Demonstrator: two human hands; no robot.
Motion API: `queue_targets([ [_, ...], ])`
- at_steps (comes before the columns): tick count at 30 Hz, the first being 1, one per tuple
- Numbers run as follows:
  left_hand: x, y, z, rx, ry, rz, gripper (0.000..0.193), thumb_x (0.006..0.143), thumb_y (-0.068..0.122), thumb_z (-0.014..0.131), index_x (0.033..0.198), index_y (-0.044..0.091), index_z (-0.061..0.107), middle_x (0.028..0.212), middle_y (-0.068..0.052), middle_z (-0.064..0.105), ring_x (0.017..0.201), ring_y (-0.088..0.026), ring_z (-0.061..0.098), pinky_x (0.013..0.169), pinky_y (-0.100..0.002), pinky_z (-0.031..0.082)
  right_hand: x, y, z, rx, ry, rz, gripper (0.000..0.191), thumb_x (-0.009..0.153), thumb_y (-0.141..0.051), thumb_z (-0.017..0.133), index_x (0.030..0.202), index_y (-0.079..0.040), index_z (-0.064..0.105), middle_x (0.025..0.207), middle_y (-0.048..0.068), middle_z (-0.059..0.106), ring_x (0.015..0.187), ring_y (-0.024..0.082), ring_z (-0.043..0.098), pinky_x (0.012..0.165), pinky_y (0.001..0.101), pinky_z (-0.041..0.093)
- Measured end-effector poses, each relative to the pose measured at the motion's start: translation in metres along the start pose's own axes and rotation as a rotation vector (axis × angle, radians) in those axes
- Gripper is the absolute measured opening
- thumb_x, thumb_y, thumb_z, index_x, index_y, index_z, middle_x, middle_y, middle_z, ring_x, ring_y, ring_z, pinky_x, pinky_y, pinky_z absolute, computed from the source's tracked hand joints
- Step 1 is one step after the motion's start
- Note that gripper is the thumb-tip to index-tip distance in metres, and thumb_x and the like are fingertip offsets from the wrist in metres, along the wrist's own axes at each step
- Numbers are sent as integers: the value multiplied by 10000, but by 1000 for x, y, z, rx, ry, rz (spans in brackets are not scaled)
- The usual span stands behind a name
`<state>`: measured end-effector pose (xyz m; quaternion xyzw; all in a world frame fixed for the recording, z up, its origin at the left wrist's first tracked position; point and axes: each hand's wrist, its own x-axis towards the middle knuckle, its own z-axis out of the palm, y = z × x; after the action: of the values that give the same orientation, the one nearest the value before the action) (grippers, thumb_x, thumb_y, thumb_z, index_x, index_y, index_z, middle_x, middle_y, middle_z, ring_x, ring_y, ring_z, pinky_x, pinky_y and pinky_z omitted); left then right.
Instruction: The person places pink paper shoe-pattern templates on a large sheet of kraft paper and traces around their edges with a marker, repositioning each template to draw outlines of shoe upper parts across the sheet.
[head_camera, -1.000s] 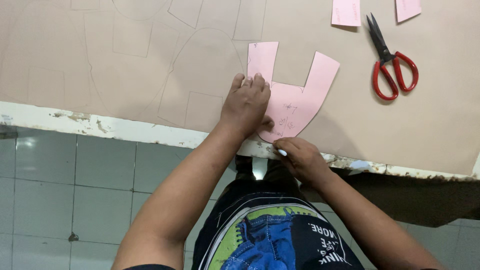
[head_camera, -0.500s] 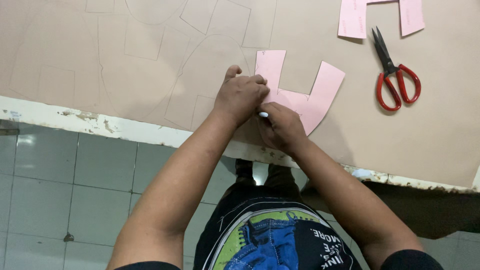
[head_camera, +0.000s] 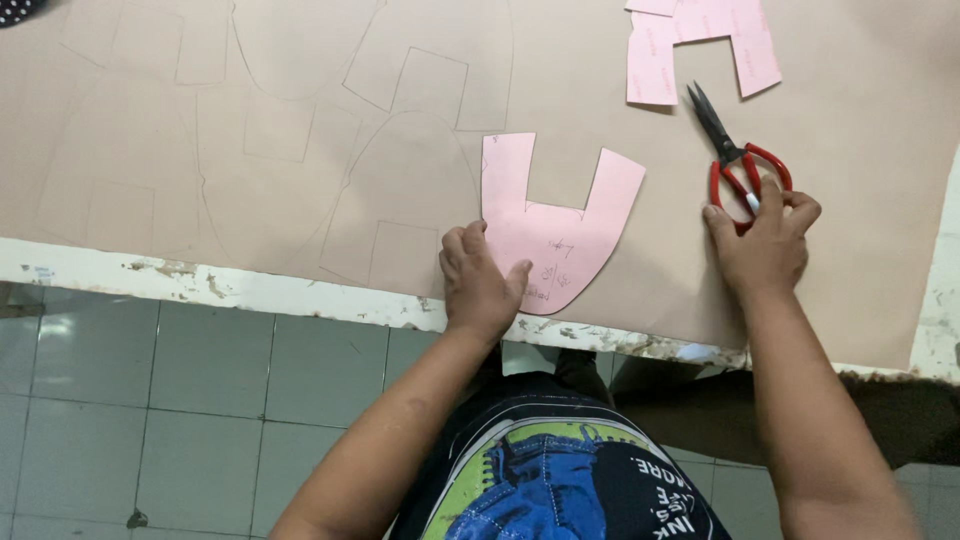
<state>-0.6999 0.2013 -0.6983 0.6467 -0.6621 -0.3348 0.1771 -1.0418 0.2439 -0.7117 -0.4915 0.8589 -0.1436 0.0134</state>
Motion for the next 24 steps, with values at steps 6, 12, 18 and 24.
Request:
queue_targets([
  [6,-9,44,21,211,-68,-56,1046,745,263,870,1536,89,208,1458,-254,212,1243,-459,371,1048,-493,413,31,58,-30,-77,-2,174,703,998,-537,797,1431,-39,553,1369,190,452,1095,399,619,925,523,516],
  [12,-19,69,42,106,-45,-190,1081,717,197,878,1563,172,206,1445,-208,248,1252,-453,388,1074,-491,409,36,53,-46,379,-117,12,569,995,-329,787,1449,-59,577,1334,143,663,1223,264,654,1066,401,516],
  [18,-32,81,54,107,22,-135,1041,682,211,908,1525,145,302,1441,-135,339,1289,-393,408,1089,-460,406,22,-17,-43,790,-388,-251,671,880,-186,813,1453,18,529,1299,107,654,1193,213,619,1004,342,491],
  [24,-48,76,61,52,184,57,997,703,240,907,1517,118,345,1502,-178,363,1329,-396,404,1125,-484,363,38,-20,-60,1197,-667,137,504,924,-153,755,1353,-48,513,942,54,614,687,82,537,558,240,429],
])
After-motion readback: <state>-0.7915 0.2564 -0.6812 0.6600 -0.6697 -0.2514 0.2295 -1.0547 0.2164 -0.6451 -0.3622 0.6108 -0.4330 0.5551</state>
